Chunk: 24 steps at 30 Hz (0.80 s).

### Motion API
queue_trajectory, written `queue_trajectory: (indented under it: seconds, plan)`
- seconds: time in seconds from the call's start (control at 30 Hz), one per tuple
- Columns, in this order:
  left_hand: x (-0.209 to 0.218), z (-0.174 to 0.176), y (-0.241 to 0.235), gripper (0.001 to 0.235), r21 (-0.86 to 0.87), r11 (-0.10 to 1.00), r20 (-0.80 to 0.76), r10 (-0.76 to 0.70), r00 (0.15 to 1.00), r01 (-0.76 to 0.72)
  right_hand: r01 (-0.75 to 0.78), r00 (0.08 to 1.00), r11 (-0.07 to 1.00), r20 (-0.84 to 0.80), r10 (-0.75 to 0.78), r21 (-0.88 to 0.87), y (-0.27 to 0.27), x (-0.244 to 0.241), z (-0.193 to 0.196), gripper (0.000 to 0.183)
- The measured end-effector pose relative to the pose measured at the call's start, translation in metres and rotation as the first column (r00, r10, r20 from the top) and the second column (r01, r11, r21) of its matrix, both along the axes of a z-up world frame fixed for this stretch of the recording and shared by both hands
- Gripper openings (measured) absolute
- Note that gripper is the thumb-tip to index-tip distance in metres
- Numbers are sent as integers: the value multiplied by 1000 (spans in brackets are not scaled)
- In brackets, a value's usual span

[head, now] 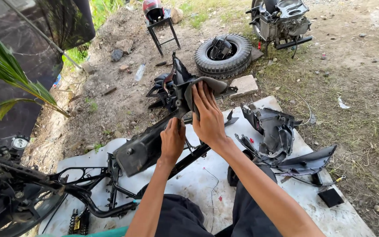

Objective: The person scrubs a black motorcycle plastic part with a yellow sponge while sitting on a stool. They wipe the part thoroughly, turning it over to clean different sides and edges.

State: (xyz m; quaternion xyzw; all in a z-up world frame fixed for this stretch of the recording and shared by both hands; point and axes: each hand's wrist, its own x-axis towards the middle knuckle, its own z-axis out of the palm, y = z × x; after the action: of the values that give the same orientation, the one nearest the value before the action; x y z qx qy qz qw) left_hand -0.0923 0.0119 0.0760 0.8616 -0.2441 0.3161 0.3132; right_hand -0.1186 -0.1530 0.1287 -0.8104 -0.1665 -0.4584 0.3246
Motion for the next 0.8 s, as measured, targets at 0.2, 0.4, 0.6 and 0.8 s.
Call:
queue_trajectory:
  seconds: [0.2,0.4,0.6,0.8]
  plan:
    - [-3,9,11,23,-68,997,-72,17,997,-22,6,993,979,-117,18,206,4,9,-20,71]
    - [-2,2,23,25,-100,993,-94,58,994,-67,53,948,876,-299,107,480,-7,15,-19,72]
    - [0,0,38,24,-147,980,-77,120,990,-131,121,895,723,-389,216,680,-65,49,-91,53]
    - [7,-6,29,21,-108,984,-51,140,989,-145,33,960,617,-197,200,787,-52,1,-52,35]
